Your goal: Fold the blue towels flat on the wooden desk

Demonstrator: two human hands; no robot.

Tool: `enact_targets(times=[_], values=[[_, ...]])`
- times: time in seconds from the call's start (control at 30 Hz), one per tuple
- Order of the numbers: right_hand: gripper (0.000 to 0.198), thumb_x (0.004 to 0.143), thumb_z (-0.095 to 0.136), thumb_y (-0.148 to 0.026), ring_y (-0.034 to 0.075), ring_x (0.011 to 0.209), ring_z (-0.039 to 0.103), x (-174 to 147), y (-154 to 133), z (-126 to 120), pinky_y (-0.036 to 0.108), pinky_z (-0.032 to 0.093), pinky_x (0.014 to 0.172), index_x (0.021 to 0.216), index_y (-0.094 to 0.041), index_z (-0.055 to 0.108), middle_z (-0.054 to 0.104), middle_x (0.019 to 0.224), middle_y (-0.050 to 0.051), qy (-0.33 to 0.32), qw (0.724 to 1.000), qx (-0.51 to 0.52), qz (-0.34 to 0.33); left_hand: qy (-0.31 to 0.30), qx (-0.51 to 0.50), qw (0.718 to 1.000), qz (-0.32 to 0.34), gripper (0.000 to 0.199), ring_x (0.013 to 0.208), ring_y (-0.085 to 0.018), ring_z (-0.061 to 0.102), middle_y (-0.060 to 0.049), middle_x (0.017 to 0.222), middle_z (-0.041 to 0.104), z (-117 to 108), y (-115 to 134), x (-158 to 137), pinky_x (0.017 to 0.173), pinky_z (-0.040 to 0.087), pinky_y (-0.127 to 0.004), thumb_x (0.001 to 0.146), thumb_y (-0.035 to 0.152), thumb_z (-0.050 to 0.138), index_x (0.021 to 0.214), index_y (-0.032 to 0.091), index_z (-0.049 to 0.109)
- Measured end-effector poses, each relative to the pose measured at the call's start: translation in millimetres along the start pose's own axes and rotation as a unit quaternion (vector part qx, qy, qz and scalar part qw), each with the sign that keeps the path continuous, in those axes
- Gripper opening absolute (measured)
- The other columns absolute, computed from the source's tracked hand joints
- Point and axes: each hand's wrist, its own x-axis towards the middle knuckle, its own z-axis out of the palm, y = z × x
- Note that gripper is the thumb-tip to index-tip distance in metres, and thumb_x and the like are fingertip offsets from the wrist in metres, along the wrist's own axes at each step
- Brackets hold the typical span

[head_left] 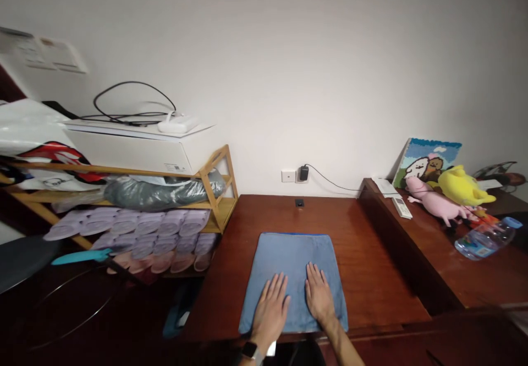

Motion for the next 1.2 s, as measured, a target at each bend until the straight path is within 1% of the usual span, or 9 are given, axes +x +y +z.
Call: enact_targets(times=[0.13,0.27,0.37,0.5,0.67,0.83,0.93,1.07,1.2], values=[[0.063,0.111,0.022,-0.034,0.023,0.164,0.022,1,1,-3,0.046,0.019,0.136,0.167,-0.010,0.035,0.028,0.172,0.007,0.002,1.000,0.005,0.001,-0.010,0.018,0.995,-0.098,0.059,0.156,-0.026,0.045,-0.007,0.168,0.045,-8,-50,-37,0.128,0.041,-0.049,0.110,0.041,0.034,0.165,0.021,0.044],[0.064,0.111,0.021,-0.037,0.025,0.163,0.024,2,5,7,0.048,0.020,0.135,0.168,-0.010,0.035,0.028,0.172,0.007,0.004,1.000,0.023,0.003,0.005,0.025,0.988,-0.150,0.062,0.154,-0.028,0.047,-0.005,0.167,0.047,-20,-72,-51,0.128,0.042,-0.051,0.109,0.039,0.032,0.169,0.025,0.037],[0.065,0.112,0.016,-0.041,0.024,0.164,0.022,14,13,6,0.046,0.021,0.135,0.169,-0.012,0.034,0.027,0.173,0.006,0.039,0.998,0.044,0.002,0.030,0.019,0.993,-0.114,0.061,0.157,-0.027,0.043,-0.005,0.170,0.042,-35,-65,-25,0.129,0.041,-0.048,0.110,0.039,0.032,0.169,0.024,0.037],[0.065,0.113,0.016,-0.040,0.023,0.164,0.020,55,25,-17,0.046,0.017,0.136,0.168,-0.012,0.036,0.027,0.174,0.007,0.099,0.995,0.026,0.000,0.039,-0.009,0.999,0.002,0.057,0.159,-0.022,0.039,-0.005,0.172,0.040,-48,-34,53,0.130,0.038,-0.042,0.112,0.038,0.033,0.166,0.022,0.042],[0.065,0.110,0.024,-0.036,0.028,0.164,0.020,103,34,-33,0.050,0.015,0.135,0.167,-0.007,0.034,0.025,0.173,0.010,0.031,0.998,-0.028,0.045,0.001,-0.038,0.997,0.066,0.054,0.158,-0.025,0.042,-0.009,0.167,0.048,-8,0,134,0.129,0.037,-0.049,0.111,0.037,0.035,0.160,0.021,0.052],[0.066,0.110,0.024,-0.038,0.027,0.165,0.015,109,39,-21,0.048,0.012,0.136,0.169,-0.009,0.029,0.021,0.174,0.008,0.016,0.998,-0.037,0.050,-0.010,-0.045,0.997,0.065,0.058,0.156,-0.028,0.044,-0.012,0.167,0.048,49,2,142,0.128,0.040,-0.053,0.110,0.043,0.037,0.162,0.019,0.050],[0.066,0.111,0.023,-0.039,0.026,0.165,0.015,107,39,-20,0.048,0.012,0.136,0.169,-0.009,0.028,0.020,0.175,0.008,0.012,0.998,-0.034,0.057,-0.013,-0.049,0.999,-0.016,0.064,0.158,-0.031,0.040,-0.015,0.168,0.044,53,-25,133,0.130,0.037,-0.056,0.110,0.046,0.033,0.164,0.014,0.046],[0.066,0.111,0.020,-0.039,0.025,0.166,0.014,106,39,-21,0.046,0.010,0.136,0.170,-0.010,0.025,0.018,0.176,0.007,-0.003,0.996,-0.051,0.069,-0.032,-0.061,0.990,-0.127,0.068,0.161,-0.033,0.034,-0.017,0.170,0.041,41,-90,116,0.134,0.029,-0.056,0.107,0.049,0.030,0.167,0.018,0.042],[0.066,0.111,0.020,-0.039,0.025,0.165,0.016,109,41,-25,0.046,0.008,0.136,0.171,-0.010,0.024,0.017,0.176,0.006,-0.016,0.996,-0.059,0.070,0.026,-0.080,0.983,-0.166,0.069,0.159,-0.033,0.039,-0.018,0.163,0.050,35,-141,90,0.131,0.033,-0.061,0.106,0.053,0.024,0.169,0.026,0.037]])
